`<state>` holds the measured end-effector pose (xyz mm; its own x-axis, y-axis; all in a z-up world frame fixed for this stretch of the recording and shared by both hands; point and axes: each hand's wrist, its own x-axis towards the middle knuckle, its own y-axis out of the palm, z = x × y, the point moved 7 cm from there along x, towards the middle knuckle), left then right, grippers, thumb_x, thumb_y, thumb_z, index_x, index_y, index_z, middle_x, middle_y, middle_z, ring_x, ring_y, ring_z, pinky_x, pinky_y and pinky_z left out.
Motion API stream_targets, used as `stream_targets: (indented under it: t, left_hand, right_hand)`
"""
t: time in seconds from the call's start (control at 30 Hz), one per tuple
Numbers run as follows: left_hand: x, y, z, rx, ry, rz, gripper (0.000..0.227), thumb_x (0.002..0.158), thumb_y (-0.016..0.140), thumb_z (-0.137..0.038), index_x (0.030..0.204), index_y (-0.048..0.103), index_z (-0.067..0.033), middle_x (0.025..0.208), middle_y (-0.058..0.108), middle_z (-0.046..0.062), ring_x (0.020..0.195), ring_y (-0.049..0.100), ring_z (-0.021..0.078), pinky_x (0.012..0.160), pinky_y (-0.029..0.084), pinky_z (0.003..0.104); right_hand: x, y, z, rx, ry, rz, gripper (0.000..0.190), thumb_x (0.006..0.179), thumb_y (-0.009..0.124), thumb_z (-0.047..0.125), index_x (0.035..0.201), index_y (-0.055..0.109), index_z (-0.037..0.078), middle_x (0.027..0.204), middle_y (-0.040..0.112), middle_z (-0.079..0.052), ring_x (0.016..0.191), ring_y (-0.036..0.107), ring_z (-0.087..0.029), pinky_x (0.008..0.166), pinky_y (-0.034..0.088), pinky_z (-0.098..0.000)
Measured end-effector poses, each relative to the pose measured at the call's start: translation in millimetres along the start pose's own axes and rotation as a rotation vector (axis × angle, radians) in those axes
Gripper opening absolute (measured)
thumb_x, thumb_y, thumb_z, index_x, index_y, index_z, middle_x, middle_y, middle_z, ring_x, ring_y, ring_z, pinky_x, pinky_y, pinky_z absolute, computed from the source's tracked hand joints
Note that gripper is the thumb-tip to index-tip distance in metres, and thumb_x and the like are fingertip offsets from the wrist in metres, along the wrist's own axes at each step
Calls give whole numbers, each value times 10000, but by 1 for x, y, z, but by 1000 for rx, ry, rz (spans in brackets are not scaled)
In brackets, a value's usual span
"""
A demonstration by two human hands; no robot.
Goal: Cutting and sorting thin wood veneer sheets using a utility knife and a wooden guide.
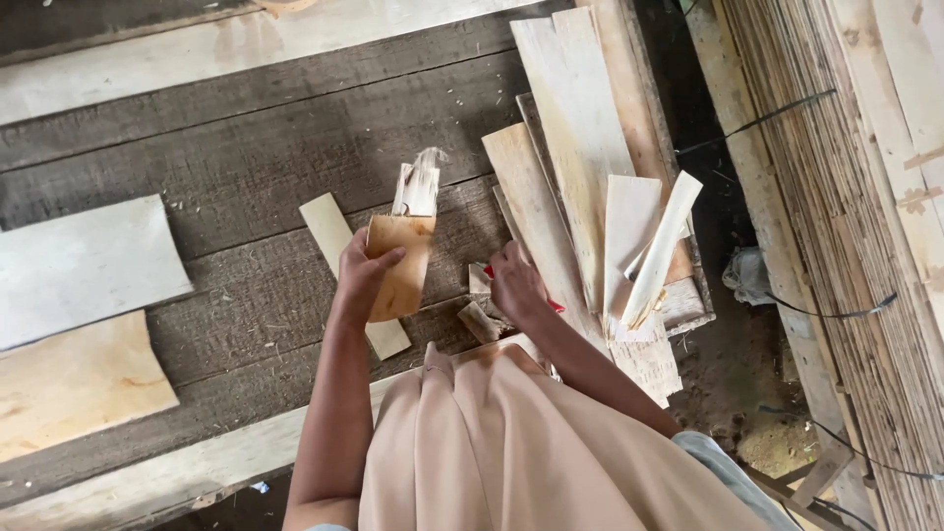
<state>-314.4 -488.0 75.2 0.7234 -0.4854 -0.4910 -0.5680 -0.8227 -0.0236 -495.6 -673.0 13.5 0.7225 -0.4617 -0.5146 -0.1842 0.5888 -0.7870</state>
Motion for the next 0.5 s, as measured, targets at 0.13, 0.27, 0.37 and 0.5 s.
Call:
stream_targets:
  t: [0.13,0.27,0.37,0.5]
  left_hand:
    - [16,-16,44,-221,-64,-76,342,783,843,-111,1092,697,-84,907,736,68,801,706,179,766,572,397]
    - [18,-12,61,-356,-96,-77,325,825,842,-144,1092,670,-75,880,731,74,768,726,185,717,598,401]
    - [23,-7,92,-407,-142,-96,355,824,844,-141,1103,642,-53,866,726,103,737,730,208,688,605,420]
    - [28,2,139,-446,-197,-63,365,833,825,-136,1143,648,-61,914,739,129,776,753,269,705,606,472]
  right_hand:
    - [1,-7,5,-5,-34,7,297,875,698,40,1140,565,25,1191,495,-176,951,700,-509,860,570,-612]
    - [-2,-13,3,-2,-88,38,428,847,727,38,1221,520,43,1200,484,-193,976,685,-525,860,557,-631]
    - [1,-18,5,5,-96,84,454,826,751,62,1228,542,41,1211,502,-208,998,686,-510,868,552,-619]
    - [7,-1,-16,294,-40,167,247,837,769,63,1033,636,-9,1010,621,-218,927,702,-437,803,547,-502]
